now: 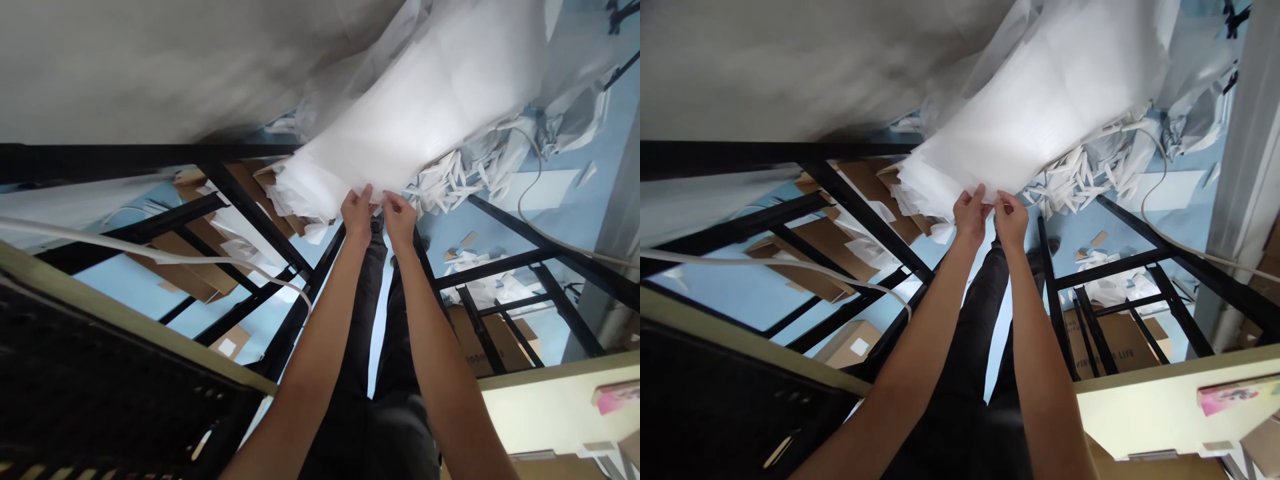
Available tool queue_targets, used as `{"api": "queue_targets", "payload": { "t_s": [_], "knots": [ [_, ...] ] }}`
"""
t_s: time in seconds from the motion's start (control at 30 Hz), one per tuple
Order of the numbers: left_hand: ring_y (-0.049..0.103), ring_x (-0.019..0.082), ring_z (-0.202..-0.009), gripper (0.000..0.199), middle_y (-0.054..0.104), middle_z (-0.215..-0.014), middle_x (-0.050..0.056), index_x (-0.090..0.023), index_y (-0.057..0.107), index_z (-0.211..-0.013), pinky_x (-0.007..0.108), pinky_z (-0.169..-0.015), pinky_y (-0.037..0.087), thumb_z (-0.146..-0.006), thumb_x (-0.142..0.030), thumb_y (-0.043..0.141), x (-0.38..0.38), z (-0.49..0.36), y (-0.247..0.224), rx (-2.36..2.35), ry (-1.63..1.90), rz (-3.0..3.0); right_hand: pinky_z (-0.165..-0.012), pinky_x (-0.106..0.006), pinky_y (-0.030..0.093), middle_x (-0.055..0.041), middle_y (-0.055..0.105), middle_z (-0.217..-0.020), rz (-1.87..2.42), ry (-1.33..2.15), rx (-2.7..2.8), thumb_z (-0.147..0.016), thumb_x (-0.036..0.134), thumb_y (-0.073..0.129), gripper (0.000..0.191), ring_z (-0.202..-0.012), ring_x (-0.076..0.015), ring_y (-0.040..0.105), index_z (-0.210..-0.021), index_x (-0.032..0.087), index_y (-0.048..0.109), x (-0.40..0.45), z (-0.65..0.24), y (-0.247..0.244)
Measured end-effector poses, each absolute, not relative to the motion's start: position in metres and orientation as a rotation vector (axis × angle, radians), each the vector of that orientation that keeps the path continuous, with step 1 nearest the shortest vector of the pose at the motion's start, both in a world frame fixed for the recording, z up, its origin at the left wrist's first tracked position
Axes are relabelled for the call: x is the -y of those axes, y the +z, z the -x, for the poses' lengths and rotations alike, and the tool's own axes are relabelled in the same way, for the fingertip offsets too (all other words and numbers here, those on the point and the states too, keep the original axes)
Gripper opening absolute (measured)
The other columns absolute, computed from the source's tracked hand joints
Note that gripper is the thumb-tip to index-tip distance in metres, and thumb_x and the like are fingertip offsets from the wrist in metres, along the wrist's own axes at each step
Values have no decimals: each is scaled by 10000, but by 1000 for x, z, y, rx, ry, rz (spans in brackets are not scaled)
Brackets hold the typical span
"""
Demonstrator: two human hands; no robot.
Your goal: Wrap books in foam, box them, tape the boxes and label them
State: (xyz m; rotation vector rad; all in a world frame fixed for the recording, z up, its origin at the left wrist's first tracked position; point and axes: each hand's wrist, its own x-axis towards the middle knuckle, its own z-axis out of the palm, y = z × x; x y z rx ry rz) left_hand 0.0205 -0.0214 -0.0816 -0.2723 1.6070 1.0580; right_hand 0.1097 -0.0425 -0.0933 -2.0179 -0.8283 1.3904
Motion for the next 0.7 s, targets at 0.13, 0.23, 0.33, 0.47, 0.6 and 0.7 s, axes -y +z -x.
{"api": "queue_targets", "payload": {
  "t_s": [0.13, 0.23, 0.33, 0.47, 0.6, 0.7],
  "knots": [
    [729, 116, -815, 297, 740, -822, -22, -214, 726, -872, 195, -725, 581, -875, -367, 980, 24, -22, -79, -1574, 1077, 277, -980, -399, 628, -98, 838, -1118, 2091, 1354, 1009, -990, 574, 756, 396, -1014, -240, 746, -1124, 213, 850, 40, -111, -83],
    [720, 115, -785, 285, 718, -768, -20, -204, 733, -859, 189, -700, 566, -939, -397, 928, 26, -21, -75, -1545, 1076, 312, -1017, -429, 604, -108, 813, -1134, 2133, 1302, 1164, -930, 541, 854, 411, -1044, -262, 718, -1185, 219, 838, 38, -111, -78],
    [744, 121, -787, 283, 752, -802, -2, -209, 753, -893, 195, -706, 579, -1002, -447, 860, 27, -20, -72, -1520, 1054, 355, -1068, -456, 584, -106, 800, -1114, 2098, 1287, 1307, -971, 413, 821, 271, -1058, -269, 708, -1165, 226, 843, 36, -113, -75],
    [801, 161, -893, 233, 784, -862, 17, -230, 755, -931, 227, -784, 622, -1027, -430, 829, 26, -18, -72, -1616, 1020, 387, -1167, -523, 538, -123, 792, -1125, 2109, 1157, 1371, -1058, 366, 696, 193, -1110, -291, 702, -1060, 218, 819, 34, -112, -71],
    [727, 193, -1372, 200, 806, -1284, 36, -285, 749, -1157, 246, -1050, 613, -991, -309, 858, 26, -9, -70, -1952, 1162, 328, -1268, -558, 481, -153, 777, -1324, 2058, 1042, 1402, -1111, 392, 614, 204, -1368, -317, 654, -1086, 237, 745, 27, -102, -58],
    [649, 244, -1505, 353, 731, -1486, 75, -315, 727, -1321, 326, -1164, 598, -1038, -520, 776, 20, -2, -60, -1837, 1212, 357, -1183, -502, 561, -122, 806, -1230, 2008, 1174, 1382, -1127, 407, 596, 181, -1276, -293, 727, -1121, 252, 690, 20, -87, -32]
  ]
}}
